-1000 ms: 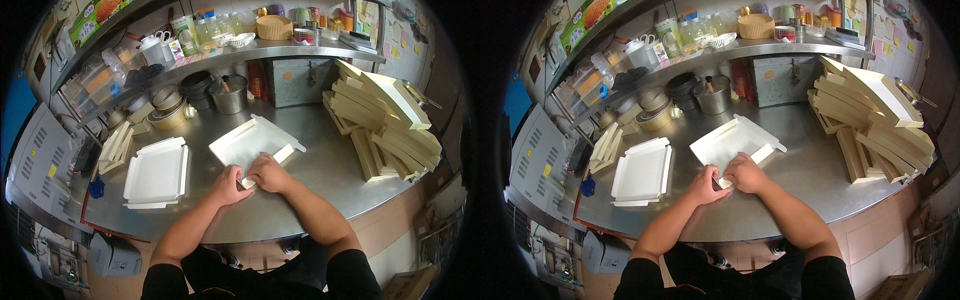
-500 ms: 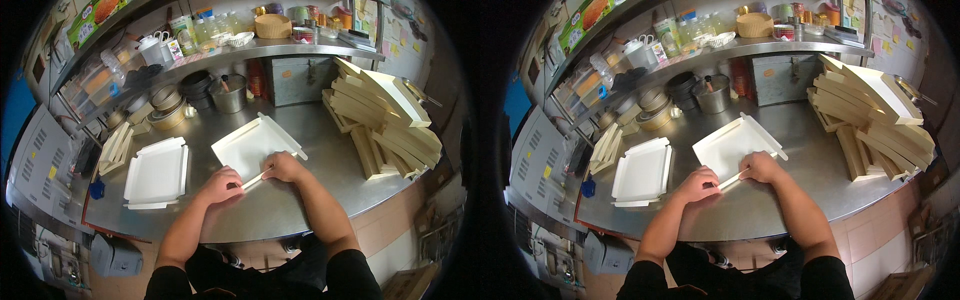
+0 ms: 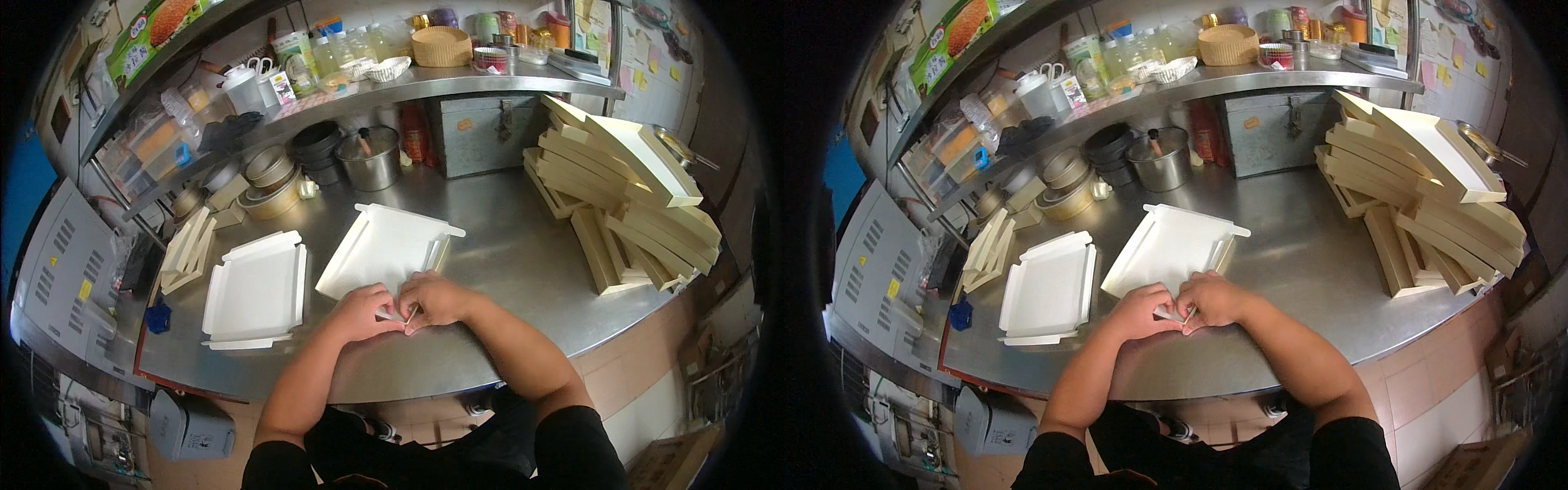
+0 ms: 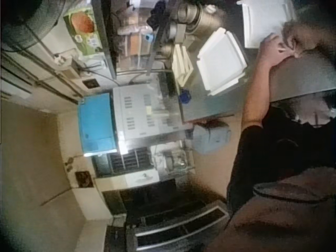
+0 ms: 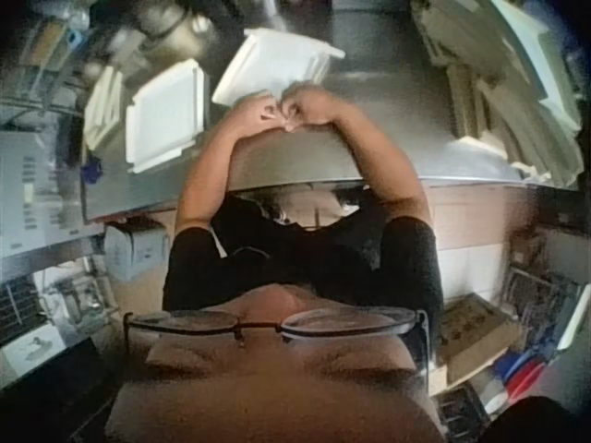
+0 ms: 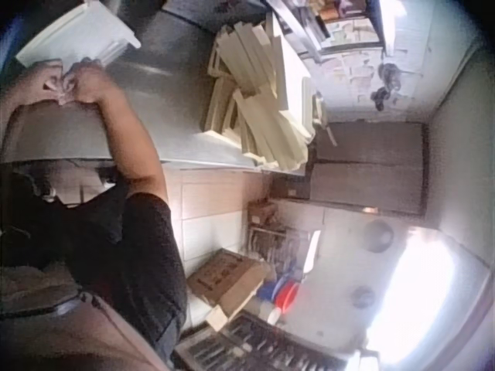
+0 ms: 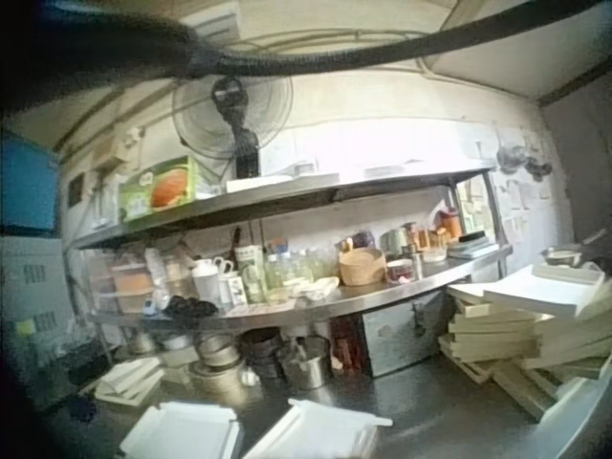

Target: The person assembles white styrofoam takeout containers by folding the side flaps and securing them with small plastic clips. They repeat this process for multiple containers, stacking the finished ones on the counter.

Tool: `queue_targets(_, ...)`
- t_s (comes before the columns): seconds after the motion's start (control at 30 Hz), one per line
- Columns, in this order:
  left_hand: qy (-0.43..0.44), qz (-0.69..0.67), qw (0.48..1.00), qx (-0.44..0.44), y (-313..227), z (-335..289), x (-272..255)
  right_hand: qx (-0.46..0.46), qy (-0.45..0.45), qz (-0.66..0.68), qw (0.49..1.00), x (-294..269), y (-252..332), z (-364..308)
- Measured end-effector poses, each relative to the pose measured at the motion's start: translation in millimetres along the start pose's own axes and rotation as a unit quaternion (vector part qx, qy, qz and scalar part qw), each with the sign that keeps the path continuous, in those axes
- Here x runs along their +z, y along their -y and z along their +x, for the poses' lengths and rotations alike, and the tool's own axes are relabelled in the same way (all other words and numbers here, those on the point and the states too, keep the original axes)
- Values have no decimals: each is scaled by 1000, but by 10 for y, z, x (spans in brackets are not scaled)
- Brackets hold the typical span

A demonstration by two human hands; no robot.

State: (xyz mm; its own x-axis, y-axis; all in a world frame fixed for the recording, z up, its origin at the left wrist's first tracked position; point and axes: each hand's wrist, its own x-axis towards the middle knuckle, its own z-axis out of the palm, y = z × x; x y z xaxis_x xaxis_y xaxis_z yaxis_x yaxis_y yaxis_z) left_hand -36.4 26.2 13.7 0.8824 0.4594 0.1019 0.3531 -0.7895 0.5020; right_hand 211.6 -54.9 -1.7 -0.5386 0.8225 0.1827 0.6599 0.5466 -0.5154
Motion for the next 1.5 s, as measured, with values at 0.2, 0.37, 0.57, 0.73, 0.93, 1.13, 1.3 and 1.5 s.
queue_targets(0.2,1,27,999,35,2,21,15,40,-11,19,999,-40,67,-22)
queue_targets(0.37,-5,45,998,48,-8,13,28,23,-33,62,997,-21,15,-41)
queue_targets(0.57,10,19,997,79,29,23,-6,-26,-75,63,995,-7,-45,-55)
queue_targets(0.73,16,-20,996,88,92,-19,-22,-28,-107,64,992,38,-24,-85)
queue_targets(0.93,10,-59,997,40,-60,-36,-31,-22,-113,59,992,56,-22,-57)
queue_targets(1.13,10,-56,998,8,-120,-22,-30,-17,-109,61,992,11,-3,-61)
queue_targets(1.3,27,-8,995,98,15,-17,8,-7,-90,57,994,-21,26,-52)
queue_targets(1.5,-1,-3,992,124,18,-11,16,-44,-89,67,993,14,-33,-80)
